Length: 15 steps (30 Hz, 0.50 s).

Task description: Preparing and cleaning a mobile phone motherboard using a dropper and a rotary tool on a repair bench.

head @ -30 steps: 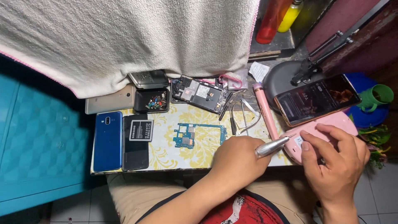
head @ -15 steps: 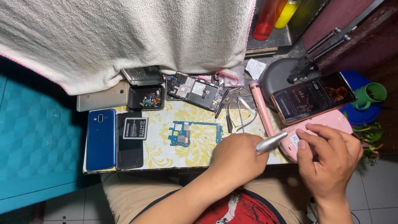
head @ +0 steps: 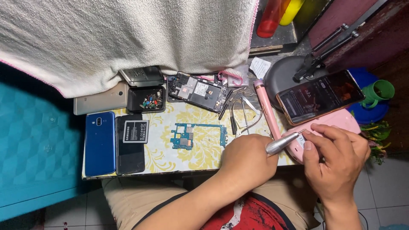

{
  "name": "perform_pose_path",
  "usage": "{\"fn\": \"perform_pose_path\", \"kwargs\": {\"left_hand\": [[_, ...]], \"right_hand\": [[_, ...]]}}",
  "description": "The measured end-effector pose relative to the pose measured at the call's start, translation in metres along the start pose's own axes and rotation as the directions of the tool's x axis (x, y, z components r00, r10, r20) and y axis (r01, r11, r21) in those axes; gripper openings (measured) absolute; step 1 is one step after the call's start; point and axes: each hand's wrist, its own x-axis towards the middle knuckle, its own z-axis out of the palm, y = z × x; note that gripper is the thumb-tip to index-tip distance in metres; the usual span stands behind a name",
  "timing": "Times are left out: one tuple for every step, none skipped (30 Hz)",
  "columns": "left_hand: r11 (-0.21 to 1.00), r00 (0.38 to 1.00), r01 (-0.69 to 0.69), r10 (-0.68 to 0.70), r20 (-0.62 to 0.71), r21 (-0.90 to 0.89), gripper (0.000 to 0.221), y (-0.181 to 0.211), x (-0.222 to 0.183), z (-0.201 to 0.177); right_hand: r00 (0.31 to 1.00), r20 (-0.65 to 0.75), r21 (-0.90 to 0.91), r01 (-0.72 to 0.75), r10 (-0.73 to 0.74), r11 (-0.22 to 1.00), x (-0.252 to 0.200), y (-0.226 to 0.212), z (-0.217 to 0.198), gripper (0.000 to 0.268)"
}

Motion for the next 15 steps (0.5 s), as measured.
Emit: {"fn": "perform_pose_path", "kwargs": {"left_hand": [[1.000, 1.000, -0.003, 0.003, -0.010, -0.010, 0.025, 0.000, 0.000, 0.000], [1.000, 1.000, -0.005, 0.005, -0.013, -0.009, 0.025, 0.001, -0.001, 0.000], [1.000, 1.000, -0.004, 0.004, -0.012, -0.013, 0.026, 0.001, -0.001, 0.000], [1.000, 1.000, -0.001, 0.001, -0.012, -0.017, 0.027, 0.001, -0.002, 0.000], [1.000, 1.000, -0.001, 0.001, -0.016, -0.016, 0.027, 0.003, -0.002, -0.004], [1.000, 1.000, 0.018, -0.018, 0.015, -0.014, 0.028, 0.004, -0.002, -0.007], [0.999, 0.998, 0.037, -0.036, 0.047, -0.012, 0.030, 0.006, -0.003, -0.009], [0.999, 0.998, 0.038, -0.037, 0.043, -0.016, 0.030, 0.001, -0.003, -0.007], [1.000, 1.000, -0.003, 0.003, 0.031, -0.018, 0.035, -0.002, -0.003, -0.005], [0.998, 0.998, -0.055, 0.055, 0.016, -0.015, 0.041, -0.005, 0.000, -0.005], [0.998, 0.998, -0.064, 0.064, 0.008, -0.013, 0.041, -0.006, -0.006, -0.009], [0.991, 0.992, -0.119, 0.117, -0.041, -0.059, 0.033, -0.007, -0.013, -0.012], [0.979, 0.982, -0.176, 0.167, -0.092, -0.101, 0.024, -0.008, -0.019, -0.015], [0.979, 0.982, -0.175, 0.165, -0.092, -0.103, 0.024, -0.012, -0.028, -0.015], [0.952, 0.950, -0.273, 0.246, -0.192, -0.134, 0.018, -0.017, -0.036, -0.016]], "right_hand": [[1.000, -0.001, 0.007, 0.001, -0.001, 1.000, 0.000, -0.002, -0.001, 0.019], [1.000, -0.003, 0.006, 0.003, -0.003, 1.000, 0.000, -0.002, -0.002, 0.019], [1.000, 0.002, 0.004, -0.001, 0.001, 1.000, 0.000, -0.002, -0.002, 0.019], [1.000, 0.008, 0.003, -0.004, 0.004, 1.000, 0.001, -0.004, -0.003, 0.020], [1.000, 0.005, 0.005, -0.001, 0.001, 1.000, 0.001, -0.002, -0.001, 0.020], [1.000, -0.001, 0.010, 0.012, -0.012, 1.000, 0.001, -0.001, -0.001, 0.019], [1.000, -0.007, 0.016, 0.025, -0.025, 1.000, 0.000, 0.000, 0.000, 0.019], [1.000, -0.007, 0.018, 0.030, -0.030, 0.999, -0.001, -0.002, -0.001, 0.019], [1.000, 0.002, -0.005, 0.023, -0.023, 1.000, -0.002, -0.004, -0.003, 0.018], [1.000, -0.002, -0.033, 0.016, -0.016, 0.999, 0.000, -0.005, -0.003, 0.019], [1.000, -0.012, -0.037, 0.021, -0.022, 0.999, 0.001, -0.005, -0.004, 0.019], [1.000, 0.006, -0.047, 0.020, -0.020, 0.999, 0.001, -0.005, -0.006, 0.020], [1.000, 0.025, -0.057, 0.019, -0.018, 0.998, 0.002, -0.005, -0.007, 0.022], [0.999, 0.026, -0.057, 0.021, -0.019, 0.998, 0.003, -0.007, -0.008, 0.022], [0.999, 0.035, -0.042, 0.014, -0.013, 0.999, 0.004, -0.008, -0.009, 0.021]]}}
